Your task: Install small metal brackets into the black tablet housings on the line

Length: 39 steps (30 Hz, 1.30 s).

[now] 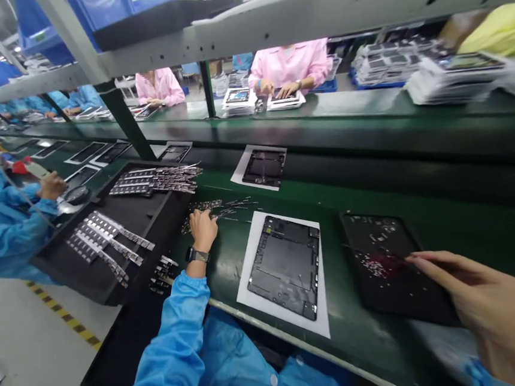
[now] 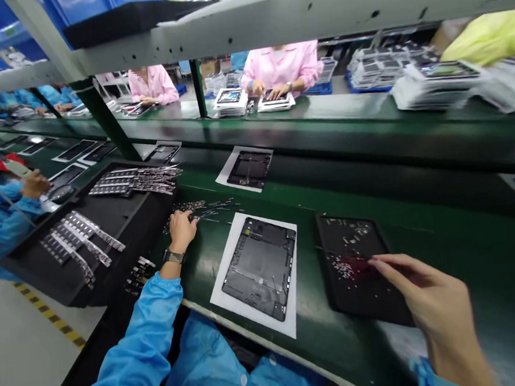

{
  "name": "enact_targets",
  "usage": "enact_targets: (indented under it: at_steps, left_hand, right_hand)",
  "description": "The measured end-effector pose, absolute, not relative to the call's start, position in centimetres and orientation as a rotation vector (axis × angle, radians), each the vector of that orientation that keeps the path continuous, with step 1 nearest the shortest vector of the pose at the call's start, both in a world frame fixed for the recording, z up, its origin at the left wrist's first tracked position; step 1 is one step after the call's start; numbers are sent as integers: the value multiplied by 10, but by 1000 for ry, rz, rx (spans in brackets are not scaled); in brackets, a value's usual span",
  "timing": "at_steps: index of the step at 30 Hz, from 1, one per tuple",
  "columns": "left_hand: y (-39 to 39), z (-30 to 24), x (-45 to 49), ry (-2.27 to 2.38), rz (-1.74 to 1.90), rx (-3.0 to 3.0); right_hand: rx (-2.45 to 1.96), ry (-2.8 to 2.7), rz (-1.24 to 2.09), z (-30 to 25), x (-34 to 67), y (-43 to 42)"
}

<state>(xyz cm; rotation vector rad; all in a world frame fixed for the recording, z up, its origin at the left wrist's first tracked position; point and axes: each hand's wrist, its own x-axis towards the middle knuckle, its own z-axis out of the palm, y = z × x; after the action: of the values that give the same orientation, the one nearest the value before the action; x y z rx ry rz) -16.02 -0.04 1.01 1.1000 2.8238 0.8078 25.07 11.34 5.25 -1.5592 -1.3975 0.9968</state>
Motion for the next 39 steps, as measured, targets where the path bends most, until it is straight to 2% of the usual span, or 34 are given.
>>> enact_targets:
  at_steps: [6, 13, 17, 20, 27, 39]
  left_hand:
    - [-1, 6, -172, 2694, 883, 1149]
    - [-10, 37, -170, 2324, 1133, 1170]
    - [2, 51, -128, 1754, 1285, 1137]
    - [22, 48, -94, 1447, 1203, 1038]
    - [61, 23, -62, 1354, 1075, 947]
    - [63, 7, -54, 1372, 976, 970]
  right_hand:
    - [-1403, -1482, 1005, 52, 241, 104]
    - [-1120, -1748, 1137, 58, 200, 105]
    - [-938, -1962, 1201, 55, 158, 99]
    - [-942, -1955, 1275, 44, 134, 100]
    - [-1017, -1886, 1394, 21, 130, 102]
    - [-1057, -1873, 1521, 5, 133, 103]
